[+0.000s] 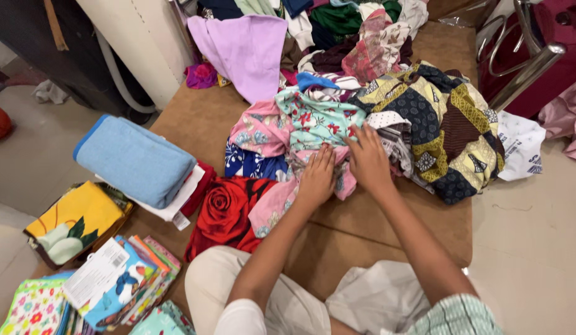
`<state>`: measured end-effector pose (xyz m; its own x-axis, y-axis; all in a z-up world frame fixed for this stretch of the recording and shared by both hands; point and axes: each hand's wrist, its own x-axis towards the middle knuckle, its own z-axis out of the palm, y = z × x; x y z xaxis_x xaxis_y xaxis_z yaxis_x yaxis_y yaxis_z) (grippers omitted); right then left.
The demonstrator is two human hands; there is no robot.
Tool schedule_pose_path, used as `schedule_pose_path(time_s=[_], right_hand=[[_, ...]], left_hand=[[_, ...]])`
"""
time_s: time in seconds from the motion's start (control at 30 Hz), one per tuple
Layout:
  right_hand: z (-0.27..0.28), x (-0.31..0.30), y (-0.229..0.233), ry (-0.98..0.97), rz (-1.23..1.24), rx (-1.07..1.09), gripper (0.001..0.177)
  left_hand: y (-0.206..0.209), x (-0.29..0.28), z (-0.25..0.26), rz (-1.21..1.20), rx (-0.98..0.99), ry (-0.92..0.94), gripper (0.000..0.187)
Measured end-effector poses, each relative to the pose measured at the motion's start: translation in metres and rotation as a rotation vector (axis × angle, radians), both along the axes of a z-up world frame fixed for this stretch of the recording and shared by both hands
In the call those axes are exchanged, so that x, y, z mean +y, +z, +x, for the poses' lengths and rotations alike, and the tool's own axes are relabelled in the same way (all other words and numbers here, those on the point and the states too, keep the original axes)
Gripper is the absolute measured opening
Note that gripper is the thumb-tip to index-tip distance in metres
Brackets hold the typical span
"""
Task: The person sits on the floor and folds several pieces of bedding and towels one by one. They unfold each item, align the edges, fold it into a compact rectangle, and place it on a growing stack. The items include a patterned brown-and-yellow cloth, a yellow cloth, a red rose-patterned cloth, and a light blue floral cloth.
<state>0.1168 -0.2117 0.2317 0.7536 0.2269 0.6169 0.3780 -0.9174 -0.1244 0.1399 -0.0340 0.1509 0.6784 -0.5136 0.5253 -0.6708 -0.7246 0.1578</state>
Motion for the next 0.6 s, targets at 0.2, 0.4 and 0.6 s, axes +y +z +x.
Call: schedule_pose_path(time_s=[0.2, 0.4, 0.6], right_hand=[[0.147, -0.004, 0.021, 0.019, 0.013, 0.114, 0.046], [0.27, 0.016, -0.017, -0.026, -0.069, 0.304, 0.086], [0.272, 0.024, -0.125, -0.188, 0.479, 0.502, 0.043]], left_hand=[[-0.027, -0.02, 0.085, 0.219, 0.19, 0.035, 0.076], [-0.079, -0.019, 0.088, 0.167, 0.232, 0.012, 0.076], [-0.112, -0.013, 0.092, 0.079, 0.335, -0.03, 0.073]])
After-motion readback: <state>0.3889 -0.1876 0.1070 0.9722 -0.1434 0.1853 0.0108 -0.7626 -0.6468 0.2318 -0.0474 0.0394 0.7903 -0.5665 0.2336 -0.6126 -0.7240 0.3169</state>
